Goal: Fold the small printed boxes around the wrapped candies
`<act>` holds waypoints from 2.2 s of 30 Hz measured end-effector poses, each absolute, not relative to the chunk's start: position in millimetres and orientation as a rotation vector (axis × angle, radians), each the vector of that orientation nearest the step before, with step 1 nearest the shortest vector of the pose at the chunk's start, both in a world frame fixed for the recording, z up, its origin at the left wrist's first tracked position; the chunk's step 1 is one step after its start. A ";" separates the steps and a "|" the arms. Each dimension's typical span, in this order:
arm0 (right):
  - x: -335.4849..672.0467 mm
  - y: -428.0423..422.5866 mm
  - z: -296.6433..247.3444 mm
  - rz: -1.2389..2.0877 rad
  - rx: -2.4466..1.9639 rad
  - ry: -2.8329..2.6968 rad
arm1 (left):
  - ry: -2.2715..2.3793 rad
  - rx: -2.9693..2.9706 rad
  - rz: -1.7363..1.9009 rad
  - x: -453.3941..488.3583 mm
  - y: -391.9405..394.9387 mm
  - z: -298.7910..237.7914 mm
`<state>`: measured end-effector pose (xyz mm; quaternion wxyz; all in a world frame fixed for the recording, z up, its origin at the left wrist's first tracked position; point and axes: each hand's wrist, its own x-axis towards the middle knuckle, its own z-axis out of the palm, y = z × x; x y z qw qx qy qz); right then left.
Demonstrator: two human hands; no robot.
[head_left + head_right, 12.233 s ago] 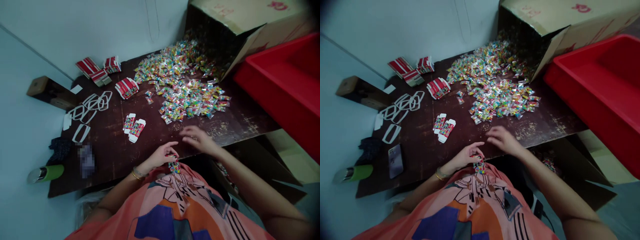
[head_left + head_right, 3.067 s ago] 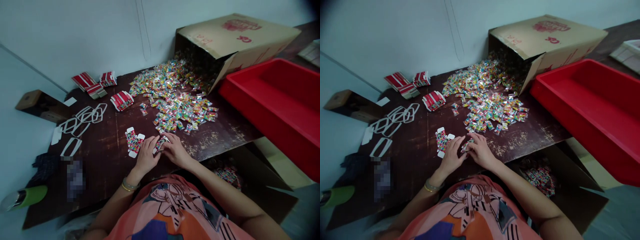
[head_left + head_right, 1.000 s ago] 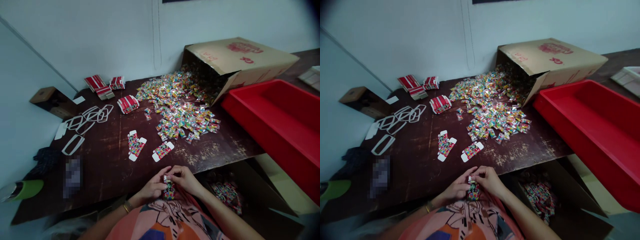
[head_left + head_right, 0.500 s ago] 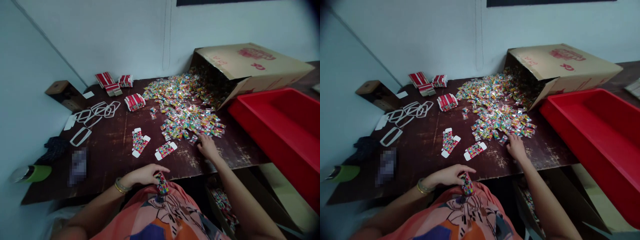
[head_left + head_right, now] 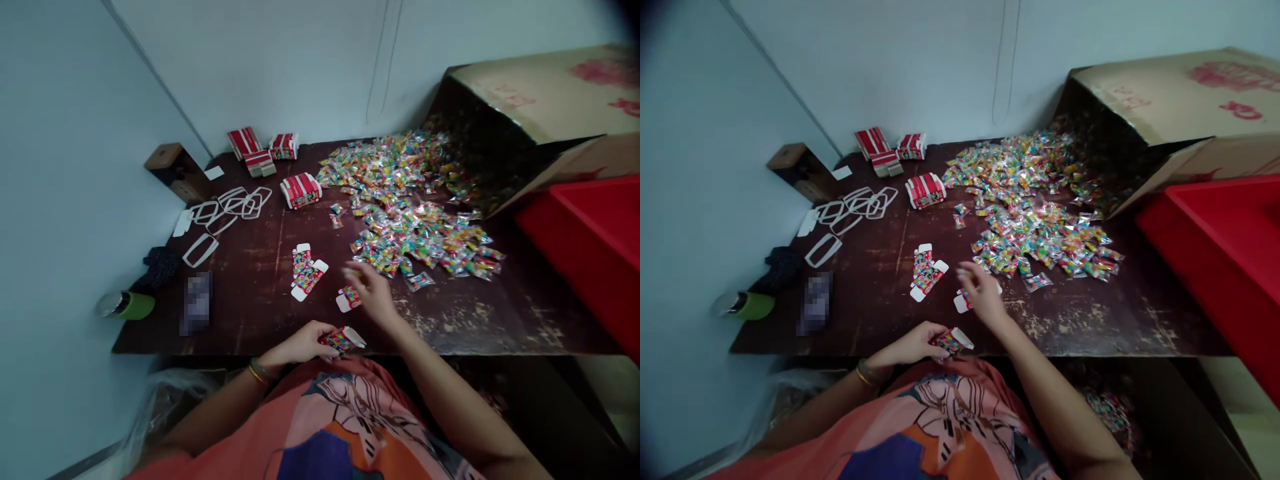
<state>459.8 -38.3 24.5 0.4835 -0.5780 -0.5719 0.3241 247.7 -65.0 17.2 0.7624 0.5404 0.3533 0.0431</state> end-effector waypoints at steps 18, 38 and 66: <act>558.8 -196.7 -73.5 0.313 -1.674 -1.980 | 0.819 0.716 0.237 237.5 -57.3 12.4; 489.2 -88.8 38.1 0.495 -1.577 -1.814 | 0.891 0.930 0.242 319.0 -66.3 12.3; 481.0 -144.2 39.8 1.175 -1.337 -1.134 | 0.750 1.522 0.240 323.8 -52.5 43.9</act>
